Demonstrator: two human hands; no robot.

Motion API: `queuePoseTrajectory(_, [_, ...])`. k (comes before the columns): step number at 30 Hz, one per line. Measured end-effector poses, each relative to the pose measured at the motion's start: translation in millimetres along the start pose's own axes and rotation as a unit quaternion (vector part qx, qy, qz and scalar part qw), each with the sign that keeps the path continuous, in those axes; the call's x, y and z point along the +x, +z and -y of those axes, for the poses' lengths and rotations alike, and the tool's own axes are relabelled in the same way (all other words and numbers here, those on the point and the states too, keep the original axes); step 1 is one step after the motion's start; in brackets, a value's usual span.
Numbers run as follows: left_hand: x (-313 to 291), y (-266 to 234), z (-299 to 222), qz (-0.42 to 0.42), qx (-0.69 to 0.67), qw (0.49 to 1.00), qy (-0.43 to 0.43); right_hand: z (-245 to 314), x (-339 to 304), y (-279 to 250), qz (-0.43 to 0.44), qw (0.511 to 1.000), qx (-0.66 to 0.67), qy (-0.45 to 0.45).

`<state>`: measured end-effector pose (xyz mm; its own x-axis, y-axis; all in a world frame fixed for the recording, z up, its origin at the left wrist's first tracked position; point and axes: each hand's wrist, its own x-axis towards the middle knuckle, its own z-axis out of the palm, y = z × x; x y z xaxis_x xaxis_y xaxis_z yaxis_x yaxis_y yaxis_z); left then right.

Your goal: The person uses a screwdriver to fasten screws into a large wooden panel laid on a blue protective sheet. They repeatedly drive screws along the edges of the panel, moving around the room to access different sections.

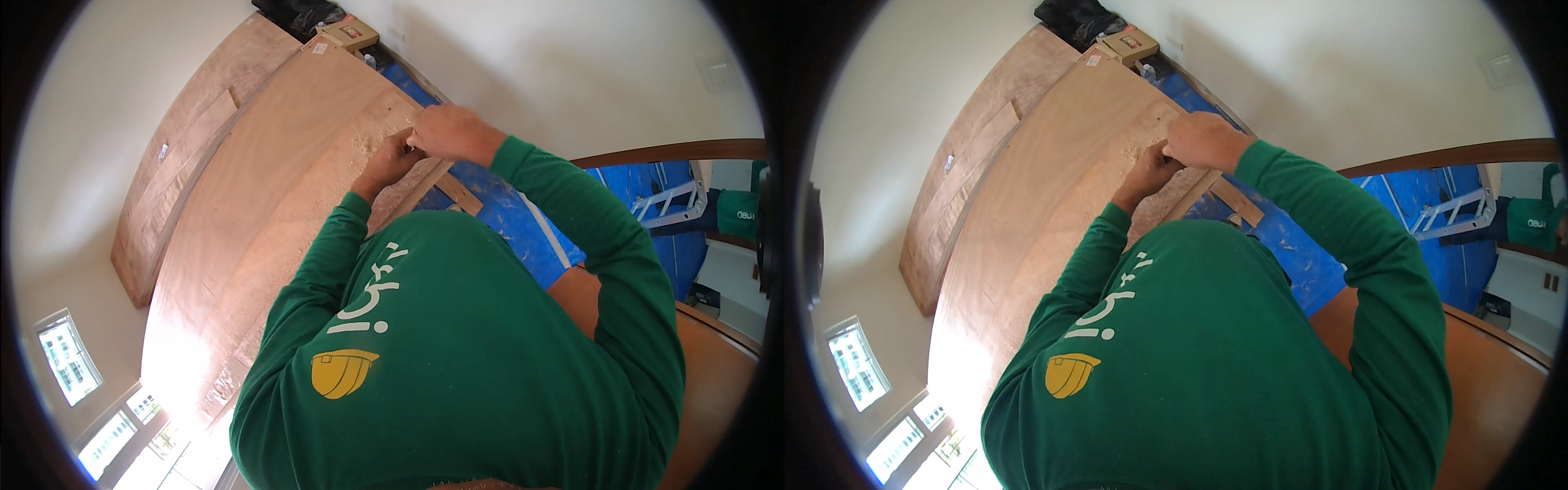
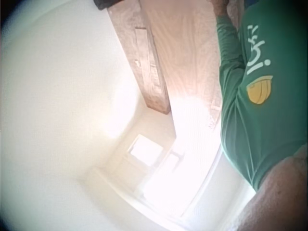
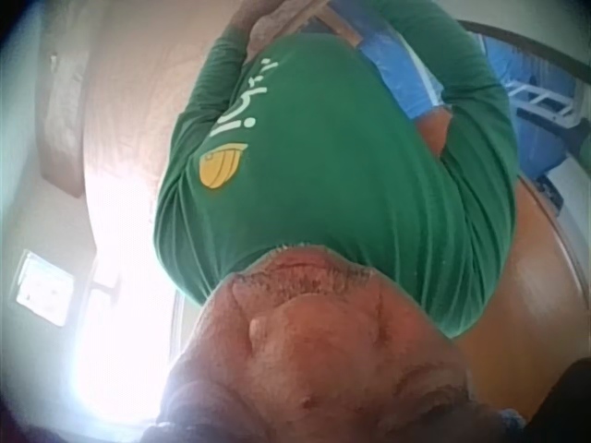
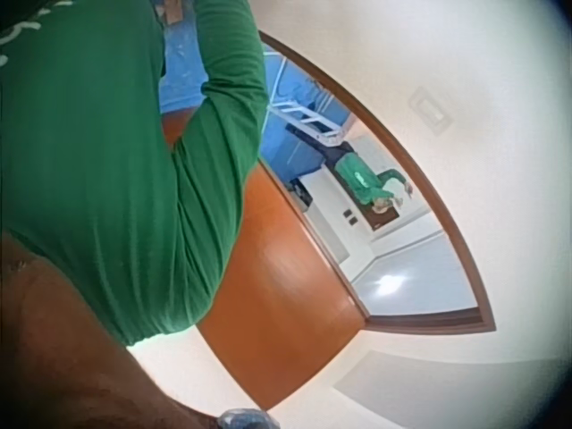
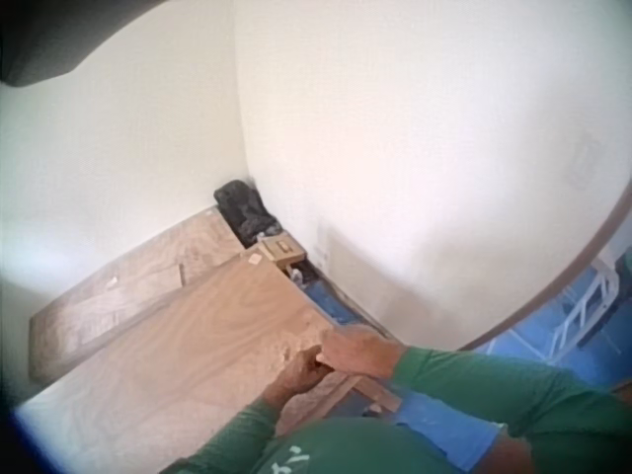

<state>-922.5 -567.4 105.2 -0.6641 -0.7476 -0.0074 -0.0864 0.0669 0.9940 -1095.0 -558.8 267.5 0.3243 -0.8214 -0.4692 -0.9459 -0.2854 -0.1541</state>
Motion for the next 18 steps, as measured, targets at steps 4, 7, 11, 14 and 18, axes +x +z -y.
queuePoseTrajectory(4, [0.1,0.4,12.1,-0.024,0.029,0.999,-0.018,-3.9,-8.4,8.1,-0.087,0.981,-0.102,-0.140])
queuePoseTrajectory(7, [1.2,-1.5,16.0,-0.025,0.011,1.000,-0.003,-6.7,-12.8,7.1,-0.106,0.980,-0.103,-0.135])
queuePoseTrajectory(11, [3.4,-6.1,11.2,-0.007,0.036,0.999,-0.026,-5.7,-8.1,-3.0,-0.042,0.998,-0.049,-0.013])
queuePoseTrajectory(14, [4.2,-6.5,5.9,-0.011,0.030,0.999,-0.005,-2.6,-4.2,-7.4,-0.024,1.000,-0.010,-0.001])
queuePoseTrajectory(18, [1.7,-3.4,6.3,-0.002,-0.009,1.000,0.007,0.4,-6.2,-5.8,-0.016,1.000,-0.010,-0.021])
